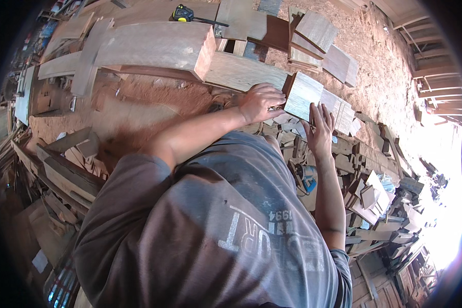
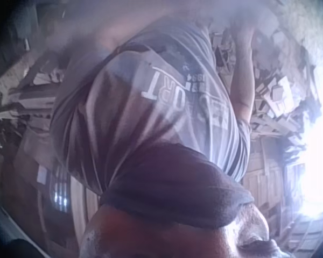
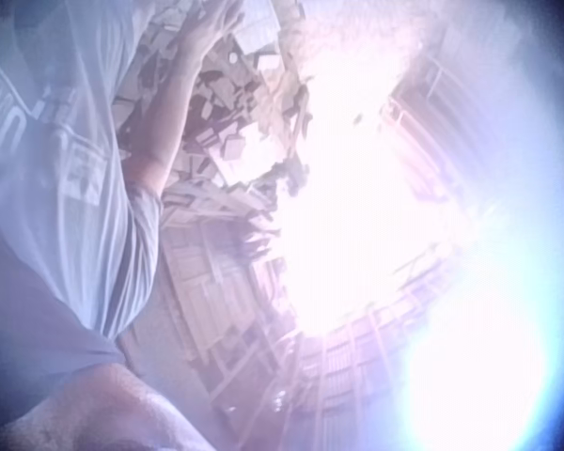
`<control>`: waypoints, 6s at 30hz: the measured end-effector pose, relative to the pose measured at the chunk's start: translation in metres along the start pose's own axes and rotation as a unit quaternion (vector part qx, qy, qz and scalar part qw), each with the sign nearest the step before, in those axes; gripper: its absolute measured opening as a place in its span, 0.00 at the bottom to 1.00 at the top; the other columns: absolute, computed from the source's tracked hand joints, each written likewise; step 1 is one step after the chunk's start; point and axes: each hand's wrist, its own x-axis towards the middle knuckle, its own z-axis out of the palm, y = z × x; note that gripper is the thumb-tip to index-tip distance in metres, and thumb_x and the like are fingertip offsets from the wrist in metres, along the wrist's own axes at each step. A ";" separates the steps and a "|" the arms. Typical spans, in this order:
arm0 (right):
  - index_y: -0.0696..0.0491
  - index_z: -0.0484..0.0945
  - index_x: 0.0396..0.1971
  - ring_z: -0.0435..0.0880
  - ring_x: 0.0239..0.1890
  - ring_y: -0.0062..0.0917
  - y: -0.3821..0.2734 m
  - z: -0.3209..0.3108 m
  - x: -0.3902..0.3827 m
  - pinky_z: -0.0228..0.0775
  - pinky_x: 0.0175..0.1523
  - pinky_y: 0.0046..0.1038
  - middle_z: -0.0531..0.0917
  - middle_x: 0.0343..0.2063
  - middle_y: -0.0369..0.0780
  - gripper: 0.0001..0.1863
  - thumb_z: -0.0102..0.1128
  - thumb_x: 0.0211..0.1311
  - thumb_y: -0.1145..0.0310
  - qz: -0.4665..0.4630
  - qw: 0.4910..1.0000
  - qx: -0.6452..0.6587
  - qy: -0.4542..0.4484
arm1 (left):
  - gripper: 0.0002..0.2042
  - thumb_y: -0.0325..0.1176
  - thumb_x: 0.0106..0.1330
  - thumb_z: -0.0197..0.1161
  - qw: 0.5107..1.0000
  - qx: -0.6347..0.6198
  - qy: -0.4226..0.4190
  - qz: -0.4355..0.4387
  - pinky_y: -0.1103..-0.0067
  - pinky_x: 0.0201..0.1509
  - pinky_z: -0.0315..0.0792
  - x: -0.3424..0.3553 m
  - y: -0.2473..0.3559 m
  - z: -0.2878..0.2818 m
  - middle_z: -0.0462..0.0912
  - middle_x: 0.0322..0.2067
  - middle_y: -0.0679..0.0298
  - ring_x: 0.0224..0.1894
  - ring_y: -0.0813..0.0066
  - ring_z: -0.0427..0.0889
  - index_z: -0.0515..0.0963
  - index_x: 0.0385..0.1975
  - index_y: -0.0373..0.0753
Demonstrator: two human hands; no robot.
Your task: The person measures and marks a wooden plank using a tape measure and square, then uses a jigsaw to cut the plank. The cut piece is set aside.
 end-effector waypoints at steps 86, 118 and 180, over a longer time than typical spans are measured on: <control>0.50 0.82 0.70 0.74 0.76 0.44 -0.020 -0.002 -0.003 0.56 0.82 0.50 0.86 0.65 0.47 0.35 0.81 0.65 0.57 0.079 0.995 0.012 0.051 | 0.18 0.45 0.61 0.81 0.993 -0.013 -0.040 -0.106 0.64 0.73 0.71 -0.001 0.013 -0.002 0.94 0.49 0.68 0.60 0.69 0.86 0.94 0.49 0.45; 0.57 0.66 0.80 0.72 0.79 0.47 0.005 -0.001 -0.011 0.73 0.77 0.41 0.63 0.81 0.58 0.53 0.85 0.61 0.52 0.183 0.980 0.074 0.017 | 0.32 0.44 0.59 0.83 0.995 0.012 -0.024 -0.097 0.63 0.74 0.69 -0.010 0.013 0.004 0.89 0.55 0.66 0.63 0.64 0.83 0.84 0.66 0.52; 0.66 0.81 0.41 0.90 0.36 0.31 0.157 -0.014 0.133 0.97 0.46 0.25 0.85 0.35 0.45 0.10 0.61 0.82 0.73 0.447 0.292 0.793 0.295 | 0.21 0.40 0.74 0.75 0.892 -0.260 -0.109 -0.353 0.74 0.59 0.84 0.018 0.018 -0.030 0.93 0.52 0.57 0.54 0.76 0.90 0.85 0.60 0.33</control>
